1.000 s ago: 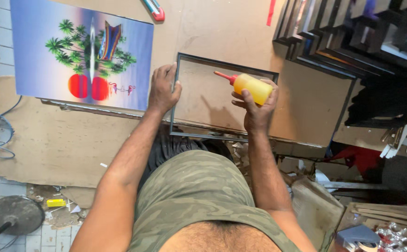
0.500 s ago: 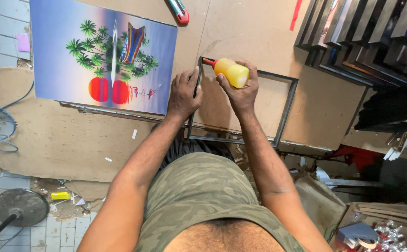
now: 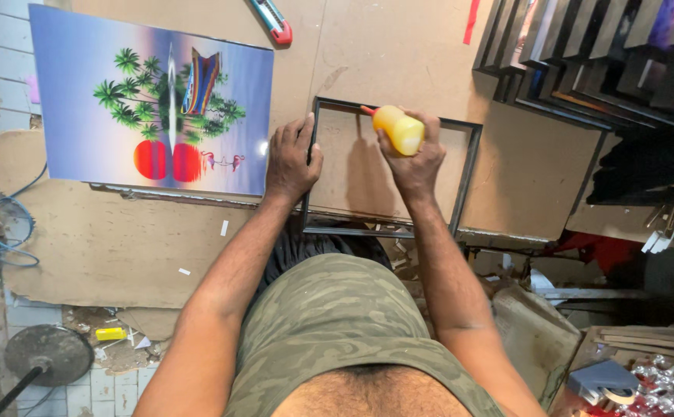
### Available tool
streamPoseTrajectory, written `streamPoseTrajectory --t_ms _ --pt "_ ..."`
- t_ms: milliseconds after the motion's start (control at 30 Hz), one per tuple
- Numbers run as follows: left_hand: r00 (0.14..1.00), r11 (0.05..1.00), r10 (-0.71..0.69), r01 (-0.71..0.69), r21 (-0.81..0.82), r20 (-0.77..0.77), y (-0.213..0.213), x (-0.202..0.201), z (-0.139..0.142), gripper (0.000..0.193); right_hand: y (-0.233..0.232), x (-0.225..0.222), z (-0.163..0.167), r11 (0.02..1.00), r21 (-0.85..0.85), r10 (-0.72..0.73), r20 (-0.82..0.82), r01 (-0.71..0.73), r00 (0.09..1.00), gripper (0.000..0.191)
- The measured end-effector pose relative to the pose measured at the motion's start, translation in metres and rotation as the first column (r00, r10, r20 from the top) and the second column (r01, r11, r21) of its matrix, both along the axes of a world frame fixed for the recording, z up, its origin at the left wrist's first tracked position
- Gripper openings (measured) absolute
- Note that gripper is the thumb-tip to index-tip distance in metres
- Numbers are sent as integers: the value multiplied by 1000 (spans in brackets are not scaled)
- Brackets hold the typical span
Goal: The person applies glue from a squeeze bottle along the inside edge of empty picture frames, then lays a printed artwork face-down into each glued frame and presses it in place. They repeat this for several prints and stack the finished framed pictures on a pile beside the workbench.
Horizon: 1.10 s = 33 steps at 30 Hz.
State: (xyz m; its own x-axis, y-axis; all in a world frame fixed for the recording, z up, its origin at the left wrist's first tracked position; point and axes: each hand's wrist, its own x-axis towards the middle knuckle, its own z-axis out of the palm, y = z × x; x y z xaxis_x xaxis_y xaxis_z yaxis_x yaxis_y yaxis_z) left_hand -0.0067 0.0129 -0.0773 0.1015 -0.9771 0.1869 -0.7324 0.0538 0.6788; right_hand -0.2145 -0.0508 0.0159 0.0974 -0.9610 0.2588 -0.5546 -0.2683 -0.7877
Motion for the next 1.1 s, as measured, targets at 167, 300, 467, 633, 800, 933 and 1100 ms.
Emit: streamPoseTrajectory --t_ms 167,300,467,633,800,933,1100 --pt "1000 1000 -2 2 -12 3 1 -13 0 57 -5 -106 3 968 171 -213 186 182 959 46" --pt "999 999 -2 3 -38 34 -5 -25 -1 57 -13 -183 2 954 31 -301 53 300 952 44" --pt "998 1000 16 -16 7 53 -2 -40 -3 59 -10 -221 3 954 -120 -298 -250 276 921 46" --pt "988 1000 8 -10 14 153 1 -50 -3 62 4 -221 1 979 -147 -182 -320 141 930 50" --pt "994 1000 5 -4 -12 113 1 -57 -6 62 65 -230 16 989 -64 -149 -372 135 916 54" --pt "989 999 4 1 -33 145 2 -60 -10 62 144 -240 39 990 30 -117 -397 140 910 59" --pt "991 999 6 -1 -37 136 2 -62 -12 61 194 -247 56 963 133 -166 -398 235 902 52"
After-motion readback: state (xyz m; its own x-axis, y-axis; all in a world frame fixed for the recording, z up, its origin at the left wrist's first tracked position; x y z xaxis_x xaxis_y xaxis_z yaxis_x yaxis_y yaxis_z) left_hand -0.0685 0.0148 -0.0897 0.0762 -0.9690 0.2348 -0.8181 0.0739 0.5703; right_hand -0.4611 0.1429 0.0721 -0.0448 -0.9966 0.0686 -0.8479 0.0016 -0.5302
